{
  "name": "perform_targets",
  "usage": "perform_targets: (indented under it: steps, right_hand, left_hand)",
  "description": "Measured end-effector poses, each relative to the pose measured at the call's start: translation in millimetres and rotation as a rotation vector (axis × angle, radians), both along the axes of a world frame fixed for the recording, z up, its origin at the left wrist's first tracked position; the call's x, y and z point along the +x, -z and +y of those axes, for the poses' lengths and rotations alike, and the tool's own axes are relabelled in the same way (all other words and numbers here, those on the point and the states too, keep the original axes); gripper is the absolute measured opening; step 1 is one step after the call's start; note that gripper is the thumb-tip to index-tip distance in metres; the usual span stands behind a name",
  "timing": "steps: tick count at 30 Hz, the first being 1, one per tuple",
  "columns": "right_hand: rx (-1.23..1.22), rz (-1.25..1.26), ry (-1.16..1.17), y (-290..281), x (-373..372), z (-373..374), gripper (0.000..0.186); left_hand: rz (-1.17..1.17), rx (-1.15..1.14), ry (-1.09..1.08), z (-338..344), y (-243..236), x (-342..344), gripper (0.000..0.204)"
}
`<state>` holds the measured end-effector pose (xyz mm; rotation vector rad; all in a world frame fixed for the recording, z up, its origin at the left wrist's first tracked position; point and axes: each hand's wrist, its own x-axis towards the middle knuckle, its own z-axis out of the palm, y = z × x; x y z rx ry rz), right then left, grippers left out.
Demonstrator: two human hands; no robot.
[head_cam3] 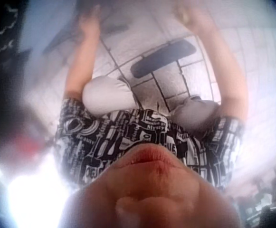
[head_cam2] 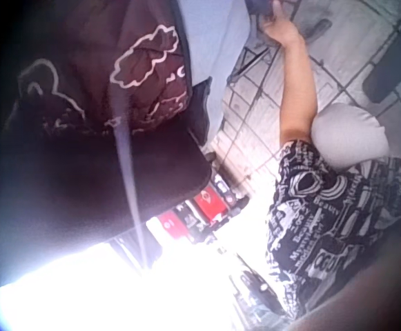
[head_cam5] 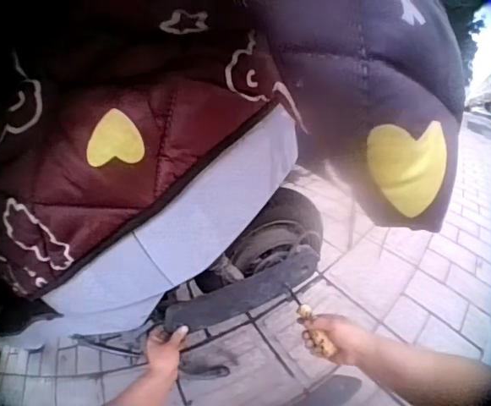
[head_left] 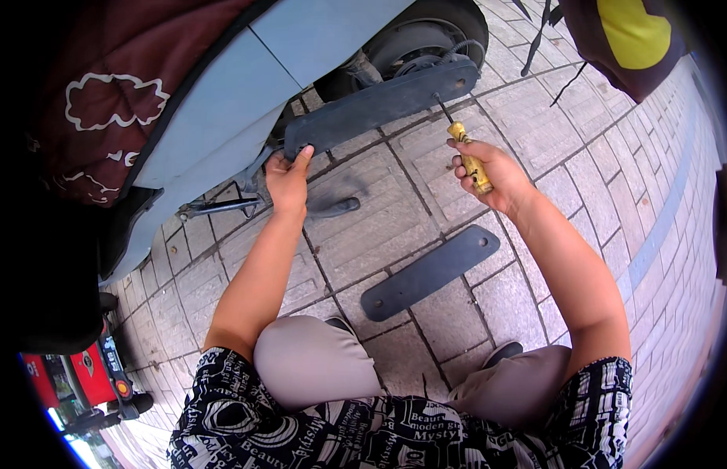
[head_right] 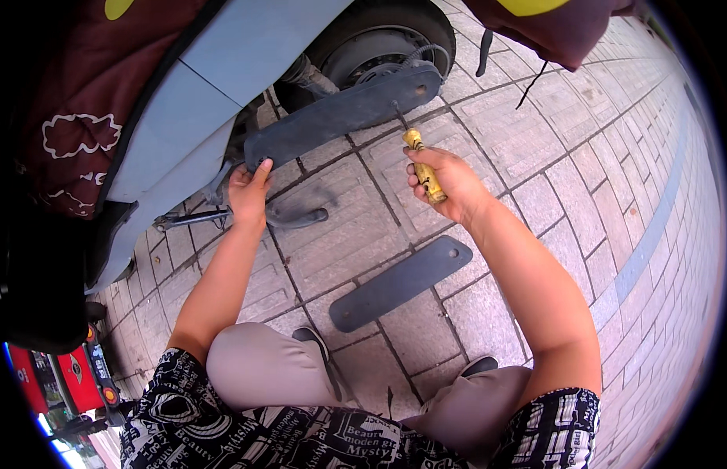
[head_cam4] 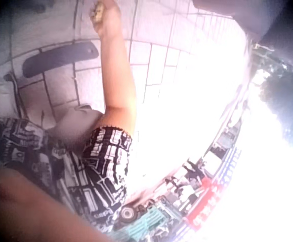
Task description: The person uses a screwdriver to remove a mudguard from the rear wheel of a scooter. They unscrew the fasteners, detach the mudguard, and then place it on the ground before standing up.
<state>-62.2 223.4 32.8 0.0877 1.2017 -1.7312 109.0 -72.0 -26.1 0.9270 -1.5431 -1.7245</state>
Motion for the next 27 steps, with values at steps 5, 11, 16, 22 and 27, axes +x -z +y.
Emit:
perform_targets:
  steps: [5, 11, 16, 22, 27]
  right_hand:
    - [-0.011, -0.024, 0.05, -0.9, 6.1, -7.5, 0.015]
    - [-0.013, -0.019, 0.077, -1.7, 12.2, -14.3, 0.015]
    - [0.007, -0.016, 0.08, -5.1, 14.5, -17.7, 0.016]
    - [-0.018, -0.059, 0.08, -5.2, 14.0, -16.3, 0.016]
    - [-0.009, -0.073, 0.088, -5.1, 13.6, -16.5, 0.015]
  left_hand:
    - [0.034, -0.035, -0.036, 4.2, -3.0, 1.9, 0.04]
    - [-0.072, -0.353, -0.034, 20.0, -4.6, -1.6, 0.055]
    - [-0.122, -0.44, -0.102, 29.2, -1.4, -4.9, 0.066]
    - [-0.175, -0.735, -0.174, 52.3, -11.0, 0.6, 0.07]
    - [-0.281, -1.336, -0.021, 70.4, -53.6, -8.3, 0.081]
